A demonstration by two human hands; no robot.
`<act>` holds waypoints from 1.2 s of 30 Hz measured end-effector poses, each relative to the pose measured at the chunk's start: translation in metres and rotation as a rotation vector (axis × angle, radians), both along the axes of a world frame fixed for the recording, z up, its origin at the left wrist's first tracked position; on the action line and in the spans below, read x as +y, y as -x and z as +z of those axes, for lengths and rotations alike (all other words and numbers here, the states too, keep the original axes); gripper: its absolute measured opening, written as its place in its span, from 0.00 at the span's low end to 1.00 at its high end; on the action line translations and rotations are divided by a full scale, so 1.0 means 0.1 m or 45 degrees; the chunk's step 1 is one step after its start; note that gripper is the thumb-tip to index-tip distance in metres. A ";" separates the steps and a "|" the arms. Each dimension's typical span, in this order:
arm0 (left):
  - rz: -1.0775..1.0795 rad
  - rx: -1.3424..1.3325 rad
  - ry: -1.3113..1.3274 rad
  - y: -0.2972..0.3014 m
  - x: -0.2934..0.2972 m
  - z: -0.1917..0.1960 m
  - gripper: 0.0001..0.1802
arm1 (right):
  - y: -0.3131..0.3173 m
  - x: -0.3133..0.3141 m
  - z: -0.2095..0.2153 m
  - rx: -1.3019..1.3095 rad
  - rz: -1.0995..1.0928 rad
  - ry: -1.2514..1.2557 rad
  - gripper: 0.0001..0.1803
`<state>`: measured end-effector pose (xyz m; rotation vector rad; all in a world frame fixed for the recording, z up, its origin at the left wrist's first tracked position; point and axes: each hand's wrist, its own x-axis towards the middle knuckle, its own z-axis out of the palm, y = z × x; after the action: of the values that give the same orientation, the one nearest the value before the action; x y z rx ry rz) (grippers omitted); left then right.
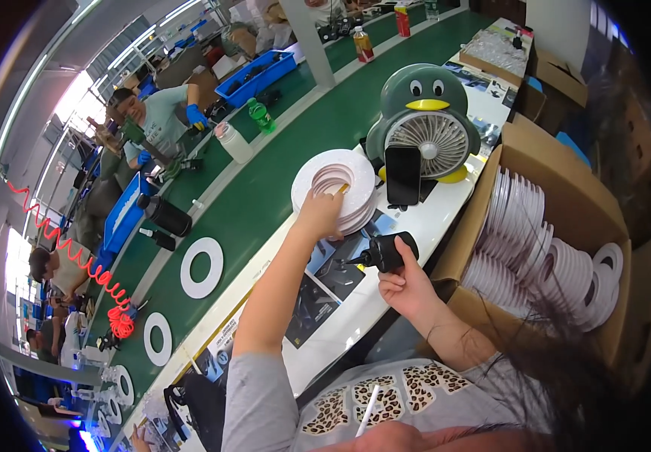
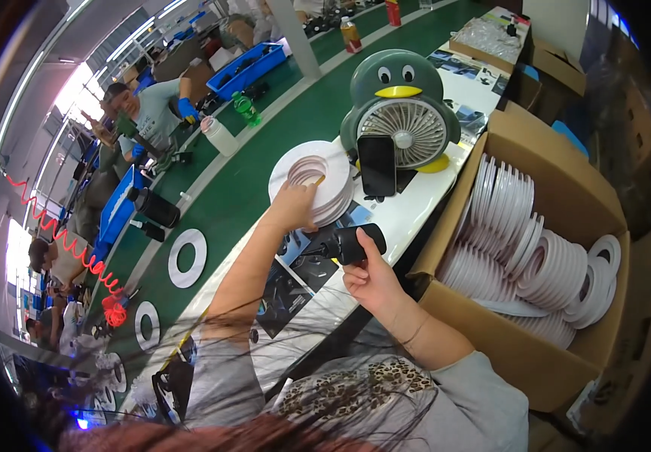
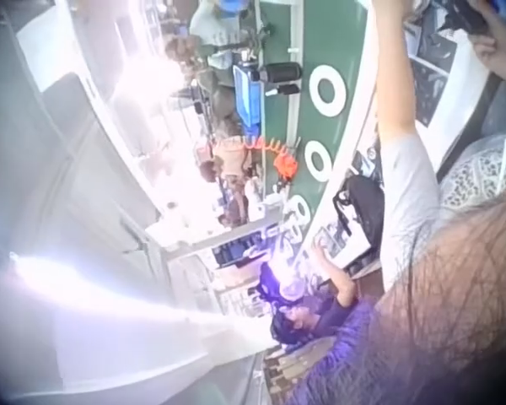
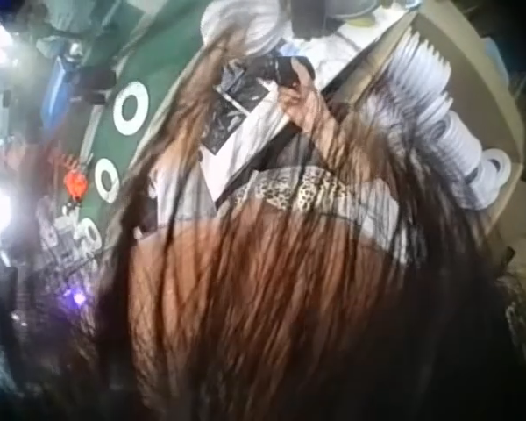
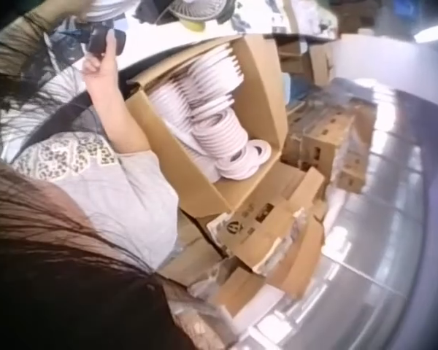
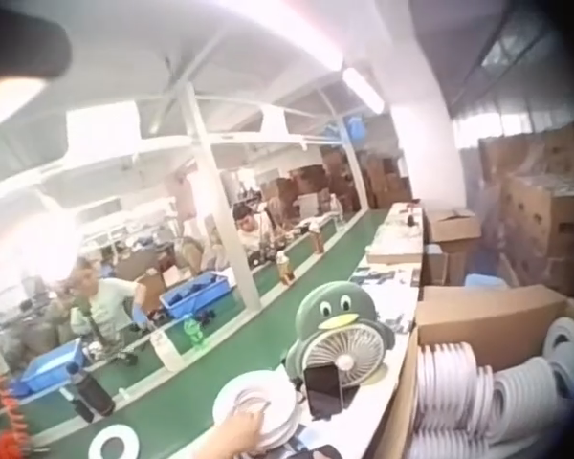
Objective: Applying adhesive to circular lamp components on a factory assembly line.
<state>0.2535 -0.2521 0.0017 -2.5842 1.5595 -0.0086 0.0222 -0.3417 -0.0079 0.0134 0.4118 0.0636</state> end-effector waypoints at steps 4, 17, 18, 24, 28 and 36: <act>-0.029 0.033 0.017 0.02 0.10 -0.06 0.36 | 0.01 -0.04 0.05 -0.001 -0.048 0.019 0.15; 0.245 0.078 0.268 1.02 1.77 -0.01 0.25 | 0.03 0.15 0.03 -0.061 -0.035 0.120 0.15; 0.338 0.069 0.195 1.21 1.98 -0.01 0.26 | -0.04 0.27 0.00 -0.067 -0.010 0.118 0.16; 0.642 0.044 0.321 2.16 2.48 -0.12 0.30 | -0.30 0.73 -0.01 -0.101 0.133 0.213 0.15; 0.829 0.077 0.458 2.42 2.80 -0.30 0.31 | -0.62 1.02 -0.14 -0.134 0.251 0.512 0.12; 0.726 0.254 0.937 2.27 3.16 0.12 0.33 | -1.19 1.41 0.04 -0.559 0.194 1.779 0.18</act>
<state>0.0260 0.0644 0.0132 -3.6195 0.8963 -0.3377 0.1416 -0.2003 -0.0036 -1.3871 -0.0518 -0.0816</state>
